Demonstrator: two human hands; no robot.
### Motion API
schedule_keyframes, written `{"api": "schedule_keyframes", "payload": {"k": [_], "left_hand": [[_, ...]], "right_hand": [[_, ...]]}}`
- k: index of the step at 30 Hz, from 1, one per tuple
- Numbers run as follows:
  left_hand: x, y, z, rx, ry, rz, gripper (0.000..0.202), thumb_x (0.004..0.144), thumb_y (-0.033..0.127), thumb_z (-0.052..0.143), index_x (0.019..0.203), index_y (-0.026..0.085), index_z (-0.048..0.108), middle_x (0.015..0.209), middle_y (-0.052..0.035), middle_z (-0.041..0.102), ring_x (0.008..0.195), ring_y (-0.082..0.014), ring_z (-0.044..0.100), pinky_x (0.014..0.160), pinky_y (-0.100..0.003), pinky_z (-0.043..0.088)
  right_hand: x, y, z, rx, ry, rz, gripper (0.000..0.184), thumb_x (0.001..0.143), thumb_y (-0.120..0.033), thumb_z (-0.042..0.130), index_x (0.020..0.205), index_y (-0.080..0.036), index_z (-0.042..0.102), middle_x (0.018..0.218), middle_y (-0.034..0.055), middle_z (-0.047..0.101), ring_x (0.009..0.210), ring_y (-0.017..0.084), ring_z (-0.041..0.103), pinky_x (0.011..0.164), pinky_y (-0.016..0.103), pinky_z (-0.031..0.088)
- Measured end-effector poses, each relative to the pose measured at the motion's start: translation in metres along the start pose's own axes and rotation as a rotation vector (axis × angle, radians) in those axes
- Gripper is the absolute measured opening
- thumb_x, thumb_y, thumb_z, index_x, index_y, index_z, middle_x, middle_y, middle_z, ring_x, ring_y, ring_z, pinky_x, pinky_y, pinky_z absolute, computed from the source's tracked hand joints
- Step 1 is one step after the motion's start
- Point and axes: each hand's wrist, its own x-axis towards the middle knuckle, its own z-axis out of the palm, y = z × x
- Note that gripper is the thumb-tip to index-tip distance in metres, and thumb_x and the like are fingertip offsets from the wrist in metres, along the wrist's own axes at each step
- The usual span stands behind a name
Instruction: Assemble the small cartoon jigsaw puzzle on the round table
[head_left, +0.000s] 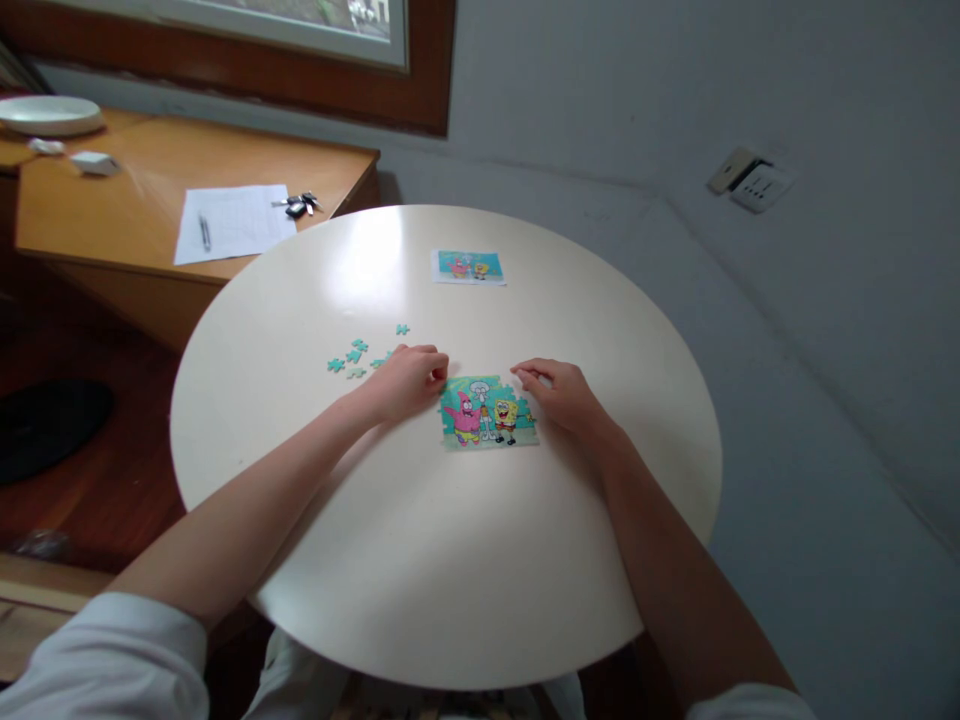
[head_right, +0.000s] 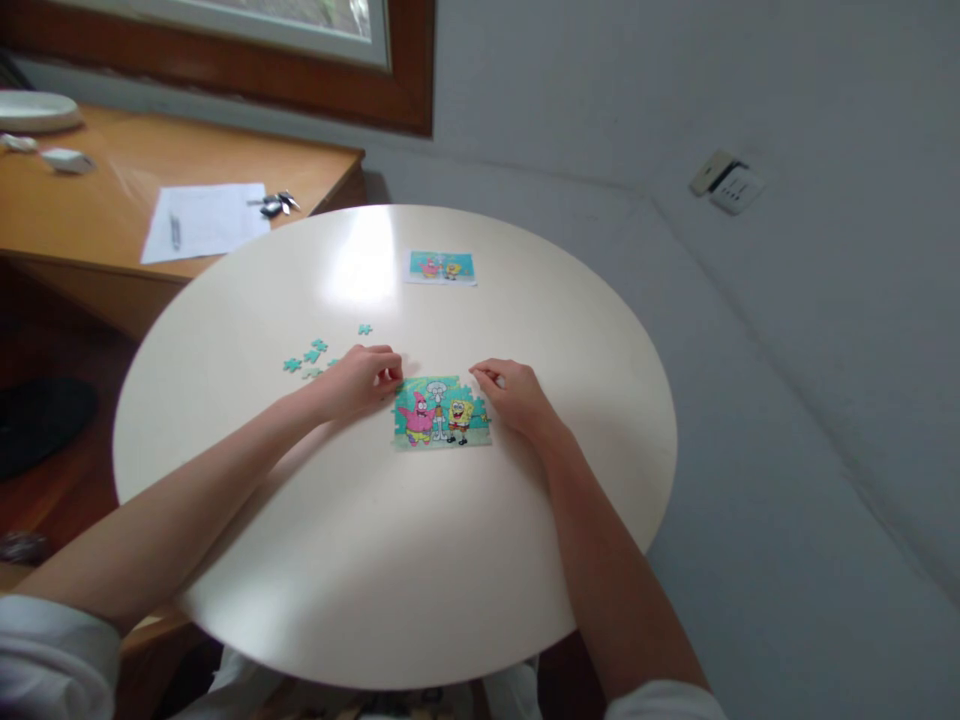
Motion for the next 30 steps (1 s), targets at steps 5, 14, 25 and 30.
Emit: {"api": "schedule_keyframes", "payload": {"k": [5,14,25,30], "left_hand": [[-0.001,0.0,0.0,0.006,0.004,0.001,0.014,0.078,0.013,0.049,0.069,0.016,0.059,0.078,-0.0044,0.061,0.065,-0.014,0.054,0.072,-0.03,0.043],[0.0,-0.012,0.0,-0.069,0.085,0.038,0.012,0.076,0.014,0.05,0.072,0.016,0.061,0.075,-0.0031,0.061,0.063,-0.0119,0.054,0.065,-0.026,0.043],[-0.006,-0.037,-0.037,-0.059,0.311,-0.239,0.016,0.076,0.024,0.051,0.077,0.016,0.065,0.075,-0.0046,0.065,0.064,-0.0135,0.055,0.064,-0.026,0.045],[-0.008,-0.046,-0.044,-0.051,0.319,-0.374,0.017,0.075,0.026,0.054,0.079,0.016,0.067,0.076,-0.0061,0.067,0.066,-0.0164,0.058,0.065,-0.029,0.046]], "right_hand": [[0.0,0.0,0.0,0.003,0.0,0.0,0.025,0.082,-0.027,0.05,0.085,-0.019,0.074,0.085,0.0047,0.075,0.075,0.018,0.065,0.074,0.029,0.048],[-0.001,0.001,0.001,0.012,0.019,0.002,0.025,0.081,-0.027,0.05,0.084,-0.02,0.074,0.083,0.0037,0.075,0.074,0.018,0.064,0.073,0.029,0.048],[0.0,-0.001,0.0,-0.004,-0.001,-0.002,0.024,0.083,-0.027,0.051,0.086,-0.019,0.074,0.086,0.0055,0.075,0.076,0.019,0.066,0.075,0.03,0.048],[0.0,0.001,0.0,0.004,0.004,-0.009,0.024,0.083,-0.026,0.05,0.086,-0.02,0.074,0.085,0.0045,0.075,0.074,0.018,0.066,0.074,0.029,0.048]]}}
